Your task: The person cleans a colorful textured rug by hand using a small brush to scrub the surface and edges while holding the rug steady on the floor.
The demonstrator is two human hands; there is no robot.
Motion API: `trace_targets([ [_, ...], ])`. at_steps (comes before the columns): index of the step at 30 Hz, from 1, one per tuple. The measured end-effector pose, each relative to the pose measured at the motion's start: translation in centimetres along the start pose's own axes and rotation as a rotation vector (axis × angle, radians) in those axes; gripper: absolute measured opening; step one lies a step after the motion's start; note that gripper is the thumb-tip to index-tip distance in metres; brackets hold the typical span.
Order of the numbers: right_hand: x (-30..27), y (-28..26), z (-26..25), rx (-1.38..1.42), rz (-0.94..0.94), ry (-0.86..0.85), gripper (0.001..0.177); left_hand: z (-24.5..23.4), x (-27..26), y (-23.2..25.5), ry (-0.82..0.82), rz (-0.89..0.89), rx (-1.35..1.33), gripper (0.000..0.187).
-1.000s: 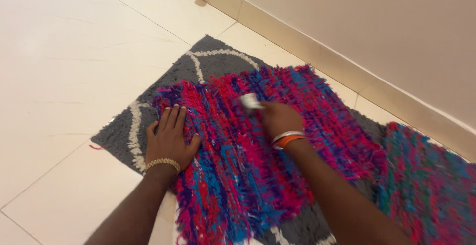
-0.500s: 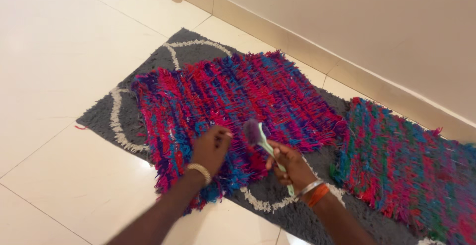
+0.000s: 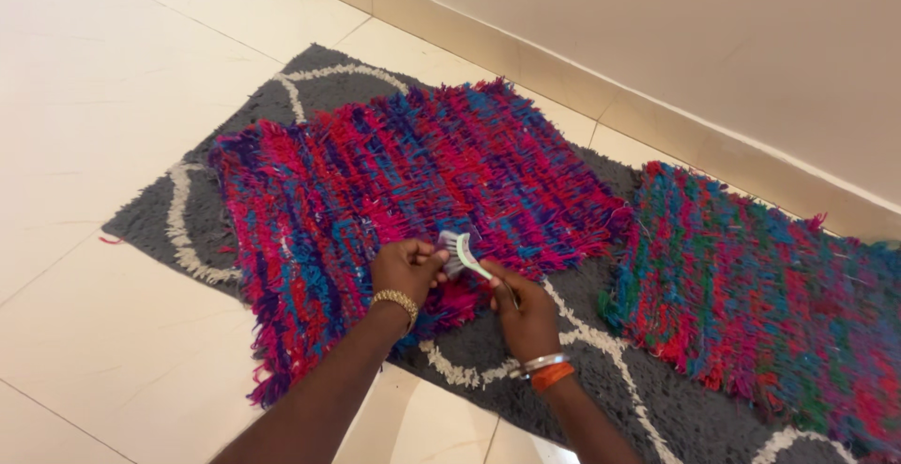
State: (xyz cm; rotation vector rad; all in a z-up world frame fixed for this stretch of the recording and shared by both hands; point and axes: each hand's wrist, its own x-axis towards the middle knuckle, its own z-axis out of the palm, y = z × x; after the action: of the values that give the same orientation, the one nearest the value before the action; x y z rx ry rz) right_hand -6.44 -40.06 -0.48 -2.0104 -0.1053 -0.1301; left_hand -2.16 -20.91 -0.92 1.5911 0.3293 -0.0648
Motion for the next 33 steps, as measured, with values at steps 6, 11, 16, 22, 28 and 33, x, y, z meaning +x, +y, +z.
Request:
trace_targets([
  [6, 2.0, -0.7, 0.4, 0.279, 0.431, 0.196, 0.034, 0.1, 3.0, -1.6, 0.179, -0.159, -0.527, 0.014],
  [11, 2.6, -1.4, -2.6, 0.377, 0.441, 0.082, 0.037, -1.6, 3.2, -2.2, 0.069, -0.128, -0.345, 0.016],
  [16, 1.7, -1.7, -2.4, 0.382, 0.424, -0.042, 0.04, -0.2, 2.9, -1.5, -0.162, -0.087, -0.349, 0.02],
  [22, 1.6, -1.6, -2.4, 0.352, 0.403, -0.074, 0.04, 1.8, 2.4, 0.0, -0.225, -0.165, -0.547, 0.038],
  [28, 1.4, -0.6, -1.3, 0.244, 0.324, 0.043, 0.037, 3.0, -0.1, 1.9, -0.095, 0.068, -0.202, 0.031],
  [33, 0.9, 0.3, -0.3, 0.189, 0.298, 0.089, 0.035, 4.2, -0.4, 1.8, 0.069, 0.065, -0.178, 0.02],
])
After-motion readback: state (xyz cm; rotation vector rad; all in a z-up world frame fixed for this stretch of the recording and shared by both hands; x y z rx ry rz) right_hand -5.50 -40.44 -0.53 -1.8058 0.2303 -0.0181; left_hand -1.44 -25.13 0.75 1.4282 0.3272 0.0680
